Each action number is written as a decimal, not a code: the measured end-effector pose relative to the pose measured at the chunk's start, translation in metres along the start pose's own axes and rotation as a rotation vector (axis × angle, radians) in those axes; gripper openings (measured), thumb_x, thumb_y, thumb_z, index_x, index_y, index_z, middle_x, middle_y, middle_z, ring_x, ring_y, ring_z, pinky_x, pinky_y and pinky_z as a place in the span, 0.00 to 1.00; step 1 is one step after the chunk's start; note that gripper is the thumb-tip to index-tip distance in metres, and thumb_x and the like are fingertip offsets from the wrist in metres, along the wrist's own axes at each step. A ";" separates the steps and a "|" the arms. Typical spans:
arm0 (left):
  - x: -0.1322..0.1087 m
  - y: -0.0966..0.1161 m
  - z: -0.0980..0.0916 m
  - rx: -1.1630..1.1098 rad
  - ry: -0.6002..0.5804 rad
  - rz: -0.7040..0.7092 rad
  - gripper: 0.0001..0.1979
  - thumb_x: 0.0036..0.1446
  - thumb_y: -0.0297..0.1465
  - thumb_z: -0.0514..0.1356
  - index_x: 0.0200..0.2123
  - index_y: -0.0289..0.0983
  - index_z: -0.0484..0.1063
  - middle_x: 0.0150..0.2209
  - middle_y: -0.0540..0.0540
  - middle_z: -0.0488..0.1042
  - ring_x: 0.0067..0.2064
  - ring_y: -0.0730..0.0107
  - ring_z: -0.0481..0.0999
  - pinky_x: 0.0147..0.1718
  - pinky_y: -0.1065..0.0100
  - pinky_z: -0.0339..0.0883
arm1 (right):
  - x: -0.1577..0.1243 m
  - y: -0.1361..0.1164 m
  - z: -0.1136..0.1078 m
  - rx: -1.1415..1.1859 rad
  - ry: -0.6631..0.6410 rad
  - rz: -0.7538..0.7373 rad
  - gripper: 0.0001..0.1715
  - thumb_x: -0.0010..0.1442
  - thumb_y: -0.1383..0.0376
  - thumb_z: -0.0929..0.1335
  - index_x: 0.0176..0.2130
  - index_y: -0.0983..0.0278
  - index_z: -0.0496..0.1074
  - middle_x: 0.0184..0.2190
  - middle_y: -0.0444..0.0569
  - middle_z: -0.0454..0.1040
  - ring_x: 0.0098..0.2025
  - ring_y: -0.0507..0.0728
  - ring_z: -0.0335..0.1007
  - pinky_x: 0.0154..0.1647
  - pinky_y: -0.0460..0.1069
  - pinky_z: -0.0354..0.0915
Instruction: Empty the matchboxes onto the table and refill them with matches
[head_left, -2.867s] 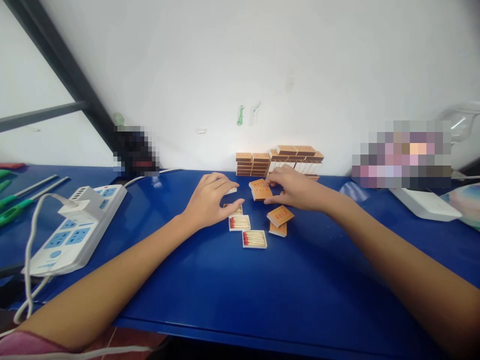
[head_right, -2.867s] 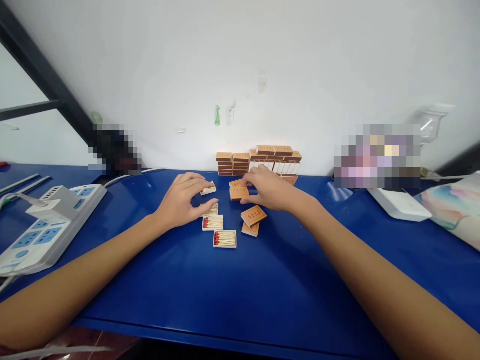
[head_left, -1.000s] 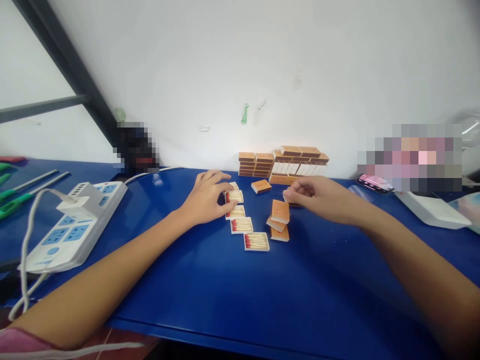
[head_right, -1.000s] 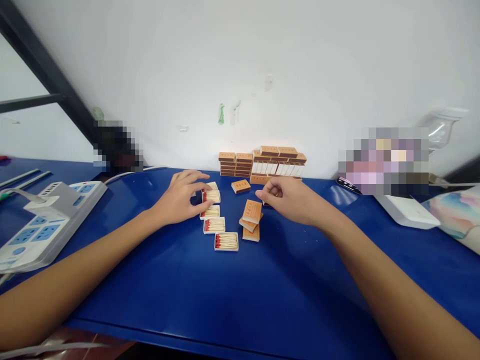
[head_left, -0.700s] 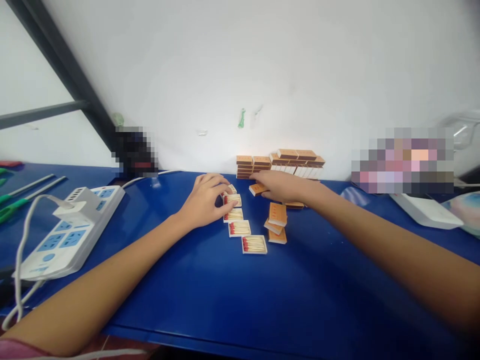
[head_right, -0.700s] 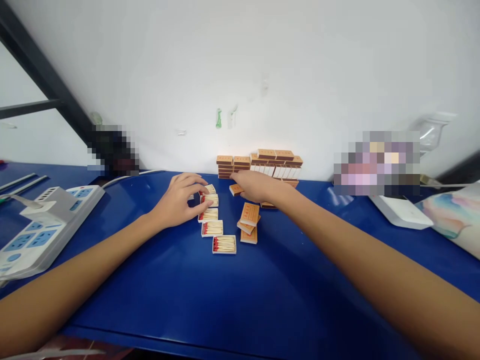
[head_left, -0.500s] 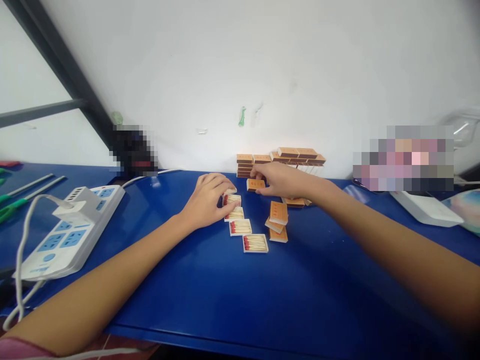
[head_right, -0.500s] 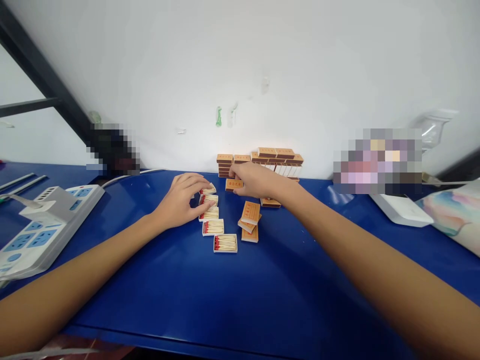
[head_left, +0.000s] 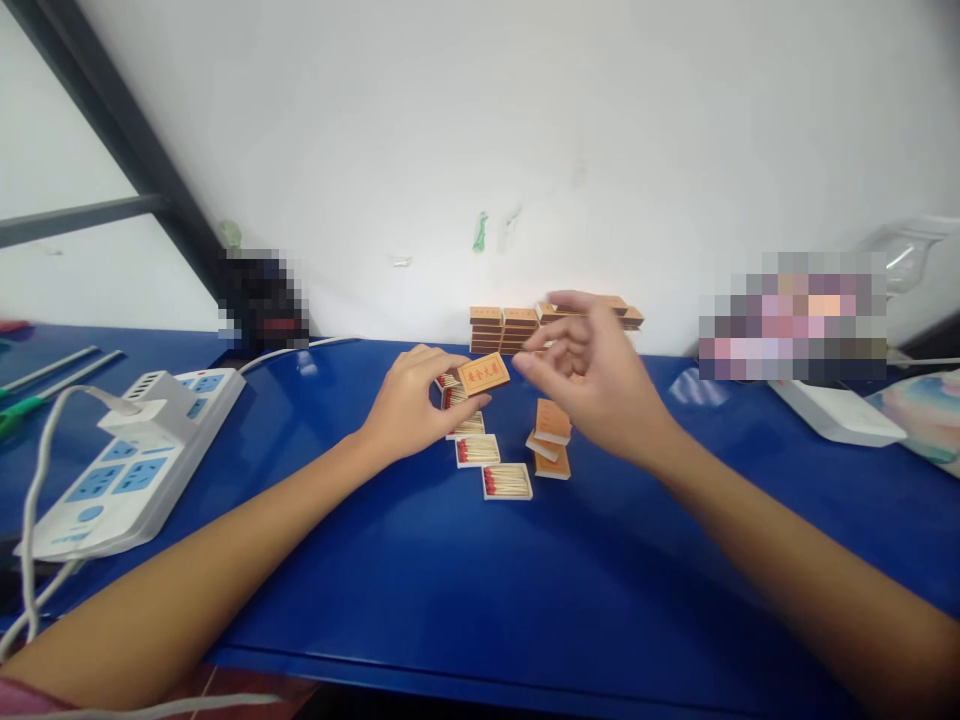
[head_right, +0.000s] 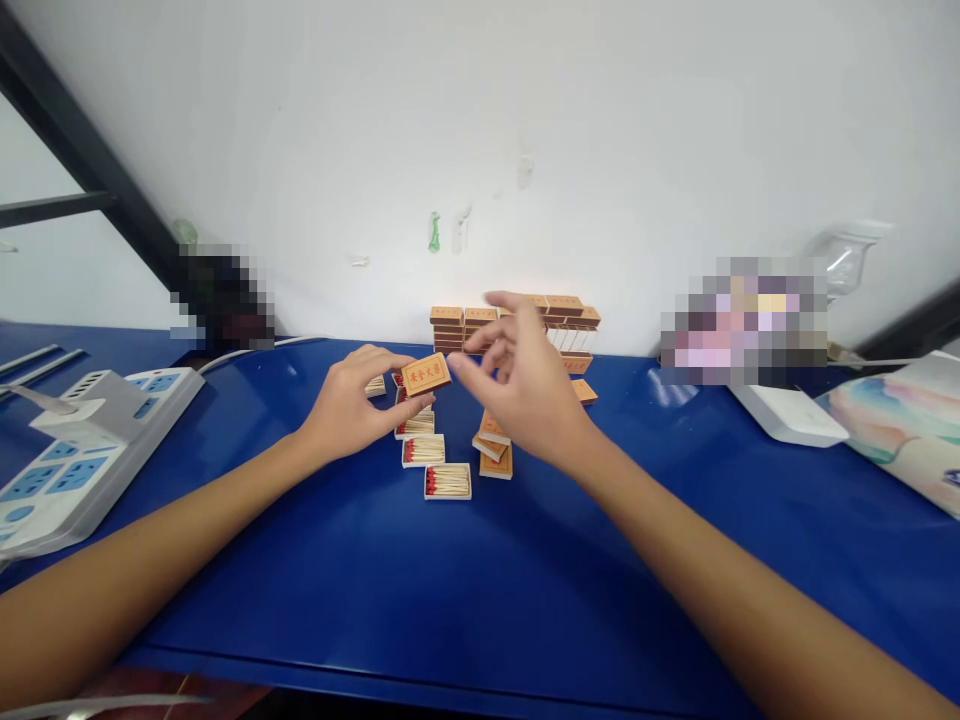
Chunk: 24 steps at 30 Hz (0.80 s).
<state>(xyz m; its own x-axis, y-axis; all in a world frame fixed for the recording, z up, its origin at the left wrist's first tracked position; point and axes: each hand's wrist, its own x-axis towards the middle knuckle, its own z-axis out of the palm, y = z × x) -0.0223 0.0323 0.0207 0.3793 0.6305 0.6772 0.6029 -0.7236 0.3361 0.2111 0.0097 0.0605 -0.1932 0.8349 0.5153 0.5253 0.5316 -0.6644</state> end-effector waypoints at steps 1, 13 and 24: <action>0.000 0.003 0.000 -0.020 0.013 -0.005 0.15 0.60 0.39 0.71 0.46 0.40 0.78 0.39 0.47 0.81 0.41 0.63 0.76 0.42 0.59 0.69 | -0.007 0.000 0.003 0.076 0.134 0.083 0.30 0.67 0.55 0.68 0.64 0.59 0.58 0.45 0.53 0.75 0.38 0.59 0.73 0.36 0.54 0.70; -0.005 0.025 0.002 -0.106 0.039 0.012 0.15 0.57 0.39 0.73 0.44 0.38 0.80 0.37 0.47 0.82 0.37 0.66 0.77 0.39 0.63 0.70 | -0.037 -0.022 0.020 0.523 0.120 0.434 0.21 0.66 0.48 0.72 0.47 0.57 0.65 0.18 0.33 0.61 0.15 0.48 0.52 0.14 0.45 0.52; -0.006 0.030 0.001 -0.097 -0.051 -0.002 0.13 0.59 0.38 0.71 0.44 0.39 0.81 0.33 0.49 0.80 0.35 0.68 0.74 0.37 0.64 0.66 | -0.043 -0.014 0.019 0.515 -0.085 0.435 0.22 0.68 0.44 0.69 0.43 0.60 0.72 0.17 0.34 0.61 0.15 0.47 0.53 0.13 0.45 0.52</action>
<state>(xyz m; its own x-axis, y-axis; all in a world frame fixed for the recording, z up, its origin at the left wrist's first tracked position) -0.0062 0.0073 0.0263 0.4150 0.6439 0.6428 0.5340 -0.7444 0.4008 0.1959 -0.0307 0.0375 -0.1293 0.9852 0.1124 0.1127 0.1272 -0.9855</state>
